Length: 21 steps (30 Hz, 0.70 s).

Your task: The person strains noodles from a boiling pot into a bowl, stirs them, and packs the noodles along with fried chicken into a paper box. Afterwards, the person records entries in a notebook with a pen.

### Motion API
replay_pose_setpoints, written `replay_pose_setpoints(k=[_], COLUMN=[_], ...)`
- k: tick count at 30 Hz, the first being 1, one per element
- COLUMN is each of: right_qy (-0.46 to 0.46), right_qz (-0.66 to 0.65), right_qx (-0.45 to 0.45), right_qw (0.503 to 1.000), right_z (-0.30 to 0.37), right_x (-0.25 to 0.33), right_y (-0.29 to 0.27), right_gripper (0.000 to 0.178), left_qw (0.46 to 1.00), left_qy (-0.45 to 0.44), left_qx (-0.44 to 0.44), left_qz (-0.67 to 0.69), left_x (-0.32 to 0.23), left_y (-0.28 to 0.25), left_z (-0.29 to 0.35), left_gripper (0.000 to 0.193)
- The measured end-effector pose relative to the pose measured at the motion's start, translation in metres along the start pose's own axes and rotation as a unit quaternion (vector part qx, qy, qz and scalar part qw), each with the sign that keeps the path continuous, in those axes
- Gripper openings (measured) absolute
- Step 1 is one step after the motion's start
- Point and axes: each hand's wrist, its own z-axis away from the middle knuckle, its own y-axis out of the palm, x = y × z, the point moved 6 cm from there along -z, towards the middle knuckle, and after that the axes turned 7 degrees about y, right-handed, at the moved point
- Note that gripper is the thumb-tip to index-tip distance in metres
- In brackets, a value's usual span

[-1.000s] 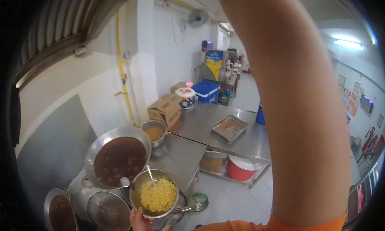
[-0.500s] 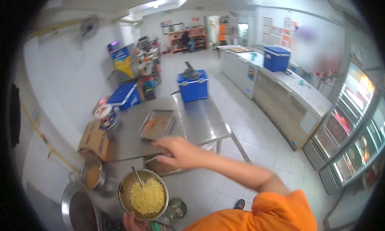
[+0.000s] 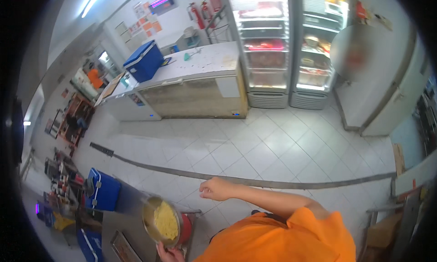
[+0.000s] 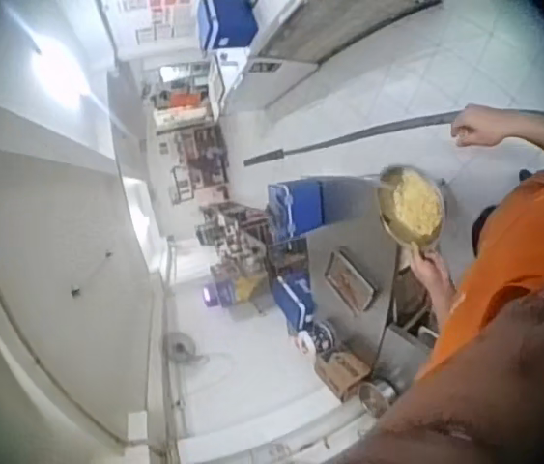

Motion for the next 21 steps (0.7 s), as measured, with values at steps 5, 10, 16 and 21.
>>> replay_pose_setpoints(k=[5,10,16,21], right_qy=[0.069,-0.001,0.038,0.064], right_qz=[-0.276,-0.273,-0.062,-0.041], right_qx=[-0.091,-0.140,-0.215,-0.205], right_qw=[0.954,0.952,0.974,0.976], right_z=[-0.016,-0.133,-0.284,-0.364], right_x=[-0.064,-0.019,0.002,0.014], right_y=[-0.058,-0.101,-0.116,-0.192], right_gripper=[0.026,0.035,0.058,0.042], left_qw=[0.935,0.952,0.922,0.927], left_qy=[-0.192,-0.047,-0.131,-0.137], left_qx=[0.168,0.225,0.274,0.269], left_qz=[0.247,0.200,0.241,0.223], left_x=[0.014,-0.001,0.013,-0.054], left_y=[0.132,0.211,0.256,0.330], left_z=[-0.040,-0.123,-0.291,-0.354], left_gripper=[0.018,0.023,0.031,0.041])
